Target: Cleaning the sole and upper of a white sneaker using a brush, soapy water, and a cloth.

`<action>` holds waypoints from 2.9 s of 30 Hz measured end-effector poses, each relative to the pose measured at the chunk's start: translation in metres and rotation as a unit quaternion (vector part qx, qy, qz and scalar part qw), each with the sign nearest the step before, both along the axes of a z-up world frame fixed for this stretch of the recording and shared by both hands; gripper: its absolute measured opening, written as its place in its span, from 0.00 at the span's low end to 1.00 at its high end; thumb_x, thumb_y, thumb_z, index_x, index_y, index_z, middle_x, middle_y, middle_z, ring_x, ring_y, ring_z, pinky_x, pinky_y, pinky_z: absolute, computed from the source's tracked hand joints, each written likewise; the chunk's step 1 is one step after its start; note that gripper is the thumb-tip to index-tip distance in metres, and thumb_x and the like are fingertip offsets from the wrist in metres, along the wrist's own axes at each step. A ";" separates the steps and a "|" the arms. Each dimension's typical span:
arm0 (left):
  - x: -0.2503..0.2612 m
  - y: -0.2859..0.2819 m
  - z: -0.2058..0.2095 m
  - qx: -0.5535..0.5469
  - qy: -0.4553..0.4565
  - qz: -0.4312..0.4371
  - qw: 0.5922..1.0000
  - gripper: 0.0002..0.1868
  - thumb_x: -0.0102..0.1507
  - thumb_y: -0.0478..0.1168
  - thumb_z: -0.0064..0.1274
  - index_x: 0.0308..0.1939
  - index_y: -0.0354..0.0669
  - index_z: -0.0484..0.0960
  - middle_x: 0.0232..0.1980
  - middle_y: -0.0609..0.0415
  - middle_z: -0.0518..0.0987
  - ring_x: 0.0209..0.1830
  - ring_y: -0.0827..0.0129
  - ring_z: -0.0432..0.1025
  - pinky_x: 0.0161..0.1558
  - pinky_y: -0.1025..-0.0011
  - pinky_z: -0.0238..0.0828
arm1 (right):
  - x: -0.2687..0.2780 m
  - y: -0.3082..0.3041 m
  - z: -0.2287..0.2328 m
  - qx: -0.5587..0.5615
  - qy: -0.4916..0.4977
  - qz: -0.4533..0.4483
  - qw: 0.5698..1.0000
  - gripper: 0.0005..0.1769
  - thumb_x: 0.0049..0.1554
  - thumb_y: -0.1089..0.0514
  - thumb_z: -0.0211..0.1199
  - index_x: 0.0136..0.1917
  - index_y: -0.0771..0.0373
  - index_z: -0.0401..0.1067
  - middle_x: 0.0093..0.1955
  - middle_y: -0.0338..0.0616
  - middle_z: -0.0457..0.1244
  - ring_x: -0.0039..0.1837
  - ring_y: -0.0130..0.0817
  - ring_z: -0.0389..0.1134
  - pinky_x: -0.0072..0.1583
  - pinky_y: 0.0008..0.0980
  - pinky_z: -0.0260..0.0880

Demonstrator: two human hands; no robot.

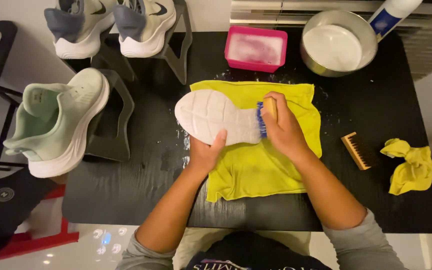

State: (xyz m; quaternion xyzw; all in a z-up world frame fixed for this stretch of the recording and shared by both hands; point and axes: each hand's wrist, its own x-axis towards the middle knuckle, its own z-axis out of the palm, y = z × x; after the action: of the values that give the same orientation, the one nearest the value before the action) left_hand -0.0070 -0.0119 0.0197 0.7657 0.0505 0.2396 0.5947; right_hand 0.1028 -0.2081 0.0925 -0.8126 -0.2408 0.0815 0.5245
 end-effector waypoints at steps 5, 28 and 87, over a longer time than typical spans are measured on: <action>-0.001 -0.006 0.004 -0.009 0.004 -0.010 1.000 0.40 0.63 0.43 0.57 0.72 0.26 0.57 0.71 0.30 0.64 0.75 0.41 0.57 0.76 0.40 0.45 | -0.041 0.017 0.034 0.051 0.015 0.030 0.998 0.19 0.62 0.56 0.53 0.67 0.57 0.60 0.45 0.54 0.62 0.47 0.44 0.65 0.52 0.45 0.67; -0.001 0.004 -0.007 0.007 0.026 0.003 1.000 0.39 0.65 0.44 0.54 0.72 0.22 0.55 0.74 0.26 0.59 0.77 0.37 0.52 0.78 0.43 0.41 | 0.000 -0.012 -0.022 -0.103 -0.061 -0.024 0.992 0.13 0.67 0.58 0.47 0.65 0.60 0.59 0.48 0.59 0.62 0.49 0.57 0.68 0.52 0.54 0.65; 0.007 0.012 0.007 -0.138 -0.011 0.019 0.990 0.37 0.72 0.48 0.45 0.77 0.28 0.51 0.76 0.36 0.59 0.77 0.52 0.52 0.78 0.51 0.45 | 0.002 -0.014 -0.022 -0.248 -0.171 -0.028 0.953 0.19 0.65 0.51 0.50 0.69 0.51 0.62 0.57 0.55 0.64 0.51 0.63 0.71 0.54 0.59 0.70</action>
State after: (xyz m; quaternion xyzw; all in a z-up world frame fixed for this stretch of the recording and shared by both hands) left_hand 0.0000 0.0003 0.0270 0.6728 0.0912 0.2505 0.6901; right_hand 0.1044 -0.2224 0.0705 -0.9254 -0.2763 -0.0158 0.2591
